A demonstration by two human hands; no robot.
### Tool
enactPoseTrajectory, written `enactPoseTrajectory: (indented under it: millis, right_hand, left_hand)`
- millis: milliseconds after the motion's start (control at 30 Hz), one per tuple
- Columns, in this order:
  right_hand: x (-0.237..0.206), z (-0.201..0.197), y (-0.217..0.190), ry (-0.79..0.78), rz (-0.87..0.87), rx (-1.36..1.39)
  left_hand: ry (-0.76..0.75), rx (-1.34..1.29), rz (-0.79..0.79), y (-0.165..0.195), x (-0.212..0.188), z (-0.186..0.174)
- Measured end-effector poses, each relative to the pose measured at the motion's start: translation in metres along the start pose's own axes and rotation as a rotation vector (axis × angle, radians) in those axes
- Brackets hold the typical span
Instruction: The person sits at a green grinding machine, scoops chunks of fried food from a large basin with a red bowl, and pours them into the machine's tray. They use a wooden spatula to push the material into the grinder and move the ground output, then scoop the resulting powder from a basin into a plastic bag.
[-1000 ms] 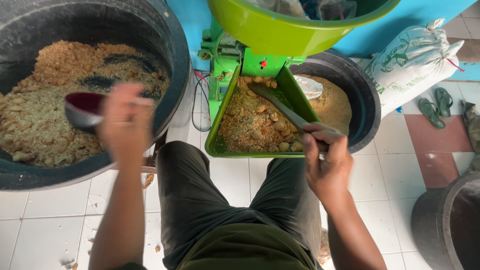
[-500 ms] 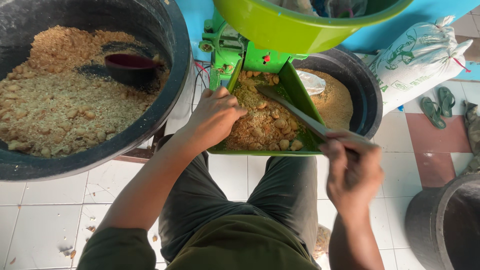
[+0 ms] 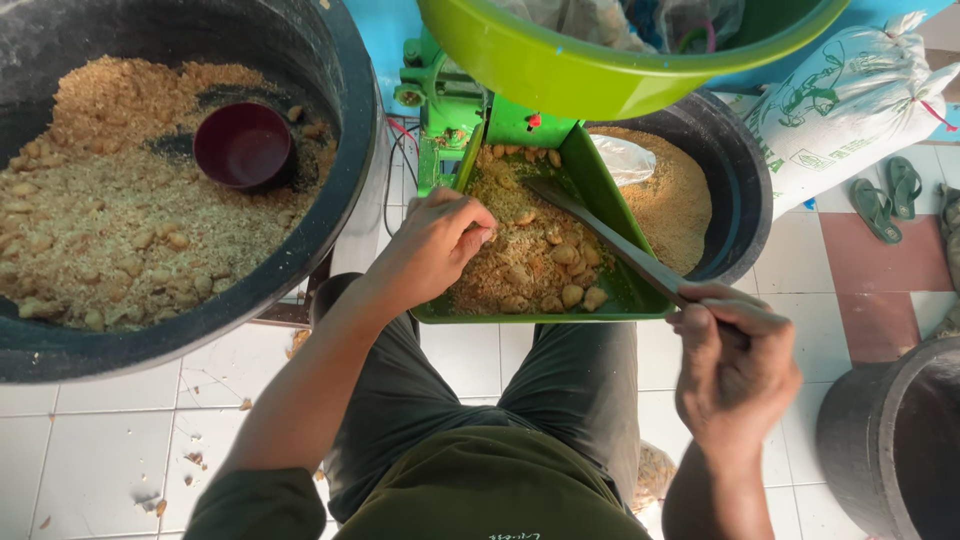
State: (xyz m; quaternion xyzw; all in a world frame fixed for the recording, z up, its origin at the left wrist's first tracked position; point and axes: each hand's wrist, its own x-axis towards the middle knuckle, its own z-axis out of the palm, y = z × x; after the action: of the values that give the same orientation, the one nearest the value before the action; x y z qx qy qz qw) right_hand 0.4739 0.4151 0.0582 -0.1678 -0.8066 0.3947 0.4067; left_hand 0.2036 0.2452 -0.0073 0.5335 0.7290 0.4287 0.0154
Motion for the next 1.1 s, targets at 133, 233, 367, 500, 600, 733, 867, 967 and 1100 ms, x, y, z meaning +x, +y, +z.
enactPoseTrajectory:
  millis: [133,233,367,500,600,733,867,967,1100]
  right_hand:
    - [0.002,0.001,0.002,0.021,-0.050,-0.141]
    - [0.004,0.014,0.007,-0.017,-0.084,-0.114]
    - [0.001,0.024,0.013,0.065,-0.110,-0.025]
    - [-0.003,0.027,0.012,-0.035,-0.228,-0.300]
    - [-0.003,0.031,0.010,-0.030,-0.153,-0.140]
    - [0.004,0.039,0.007,0.021,-0.170,-0.147]
    - [0.009,0.047,0.004,-0.160,-0.213,-0.344]
    - [0.007,0.049,-0.001,-0.092,-0.183,-0.294]
    - [0.005,0.052,-0.007,-0.018,-0.115,-0.106]
  left_hand:
    - [0.018,-0.209,-0.114,0.002,0.000,-0.005]
    - [0.052,-0.217,-0.094,0.002,-0.001,-0.006]
    - [0.102,-0.105,-0.017,0.000,-0.001,-0.003]
    - [0.134,0.068,0.076,-0.005,0.003,0.002]
    - [0.105,0.265,0.142,-0.012,0.012,0.008]
    - [0.024,0.302,0.113,-0.021,0.022,0.015]
    - [-0.003,0.277,0.070,-0.023,0.021,0.016]
    - [0.040,0.289,0.109,-0.022,0.020,0.015]
    - [0.047,0.253,0.104,-0.020,0.018,0.013]
